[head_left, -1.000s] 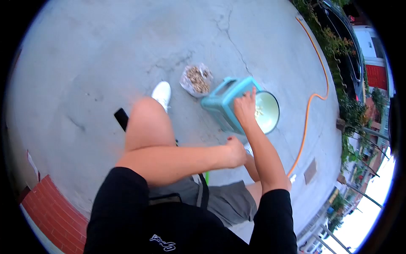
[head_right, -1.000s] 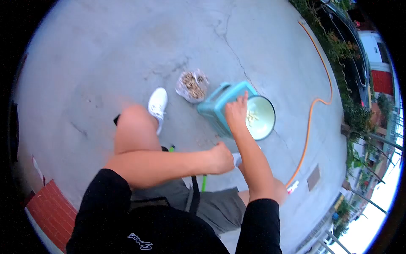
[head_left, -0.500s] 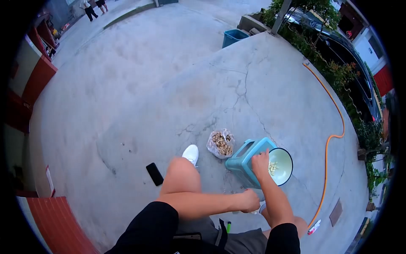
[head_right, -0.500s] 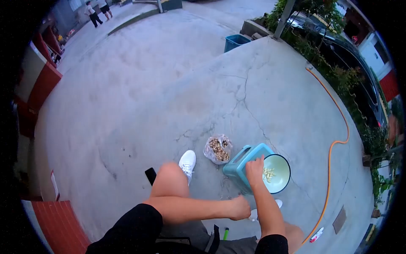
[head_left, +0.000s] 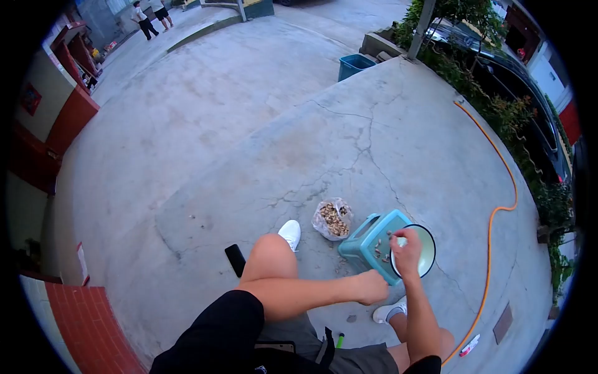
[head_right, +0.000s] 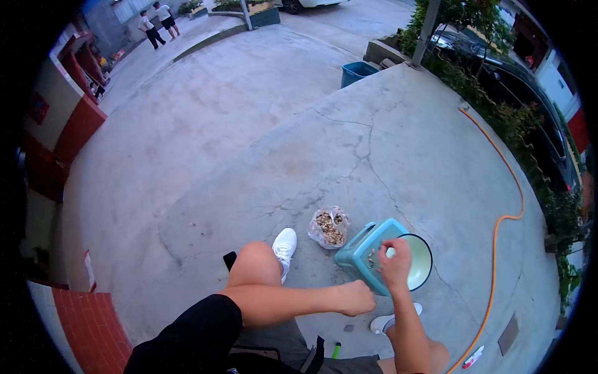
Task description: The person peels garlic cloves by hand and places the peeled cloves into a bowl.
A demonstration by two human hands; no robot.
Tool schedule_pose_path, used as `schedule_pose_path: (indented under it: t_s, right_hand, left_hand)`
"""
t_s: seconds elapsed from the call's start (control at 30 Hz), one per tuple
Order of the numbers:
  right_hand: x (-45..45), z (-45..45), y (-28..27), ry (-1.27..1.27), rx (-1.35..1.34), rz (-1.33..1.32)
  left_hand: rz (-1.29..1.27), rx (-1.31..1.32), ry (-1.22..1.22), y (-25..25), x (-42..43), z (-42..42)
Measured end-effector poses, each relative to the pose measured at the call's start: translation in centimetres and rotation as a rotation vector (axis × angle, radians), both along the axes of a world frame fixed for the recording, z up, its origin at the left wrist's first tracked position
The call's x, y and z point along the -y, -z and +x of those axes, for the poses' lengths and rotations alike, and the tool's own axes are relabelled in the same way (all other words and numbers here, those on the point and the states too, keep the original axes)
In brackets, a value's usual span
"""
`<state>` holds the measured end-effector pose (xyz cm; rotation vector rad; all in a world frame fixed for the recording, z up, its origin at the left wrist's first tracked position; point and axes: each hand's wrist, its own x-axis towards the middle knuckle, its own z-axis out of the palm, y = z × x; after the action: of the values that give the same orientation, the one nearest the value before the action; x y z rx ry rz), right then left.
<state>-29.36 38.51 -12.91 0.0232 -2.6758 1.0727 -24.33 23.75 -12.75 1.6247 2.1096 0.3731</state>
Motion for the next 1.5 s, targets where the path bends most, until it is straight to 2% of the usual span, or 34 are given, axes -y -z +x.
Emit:
schedule_pose_path:
  t_s: [0.1,0.13,0.17,0.2,0.23,0.27,0.33,0.37,0.43,0.47,0.53,0.6,0.7,0.87,0.97,1.17,1.37,1.5]
  right_hand:
    - [-3.1,3.4,-3.3,0.129,0.192,-0.374]
    - [-4.0,4.6,-3.4,0.126,0.194,-0.379]
    - [-4.9,5.9,-3.2,0.148,0.186,-0.533]
    - [-5.5,7.0,-3.2,0.171,0.175,-0.685]
    - [-5.7,8.0,-3.4,0.171,0.175,-0.689]
    - [-5.7,8.8,-3.7,0.173,0.203,-0.805]
    - [-5.1,9.8,-4.3,0.18,0.242,-0.982]
    - [-4.9,10.0,-4.0,0.186,0.244,-0.991]
    - [-4.5,10.4,-3.4,0.177,0.194,-1.107]
    - [-4.5,10.5,-3.4,0.167,0.192,-1.081]
    - [-3.9,10.5,-4.1,0.163,0.2,-1.105]
    - [-4.7,11.0,-3.1,0.152,0.222,-1.021]
    - [-4.3,11.0,-5.0,0.092,0.237,-1.191]
    - [-4.6,11.3,-4.7,0.12,0.238,-1.168]
    - [-4.4,11.5,-4.5,0.124,0.22,-1.271]
    - [-3.9,11.8,-4.5,0.07,0.209,-1.293]
    - [-3.4,12.2,-4.4,0.023,0.062,-0.977]
    - [-3.4,12.2,-4.7,-0.021,-0.054,-0.766]
  left_hand:
    - [0.03,0.045,-0.111,-3.8,0.4,-2.2]
    - [0.019,0.095,-0.169,-4.6,0.3,-2.5]
    - [0.014,0.096,-0.171,-4.5,0.1,-2.3]
    - [0.154,0.129,-0.325,-4.4,-0.3,-2.3]
    - [0.295,0.163,-0.479,-4.4,-0.5,-2.1]
    - [0.291,0.161,-0.479,-4.4,-0.8,-2.1]
    - [0.513,0.582,-0.551,-4.7,-1.1,-2.3]
    - [0.503,0.584,-0.55,-4.4,-1.3,-2.3]
    - [0.701,0.813,-0.61,-4.1,-2.0,-2.0]
    - [0.581,1.072,-0.695,-4.3,-2.1,-2.0]
    - [0.641,1.224,-0.712,-2.4,-2.3,-2.0]
    - [0.62,1.186,-0.759,-3.8,-2.1,-2.3]
    - [0.656,1.21,-0.766,-3.6,-2.3,-2.4]
    - [0.692,1.284,-0.76,-4.0,-1.9,-2.1]
    - [0.735,1.289,-0.773,-4.2,-2.1,-1.7]
    - [0.77,1.209,-0.77,-4.2,-1.7,-1.7]
    - [0.698,1.276,-0.782,-4.6,-1.3,-2.0]
    - [0.751,1.448,-0.741,-4.8,-1.1,-2.3]
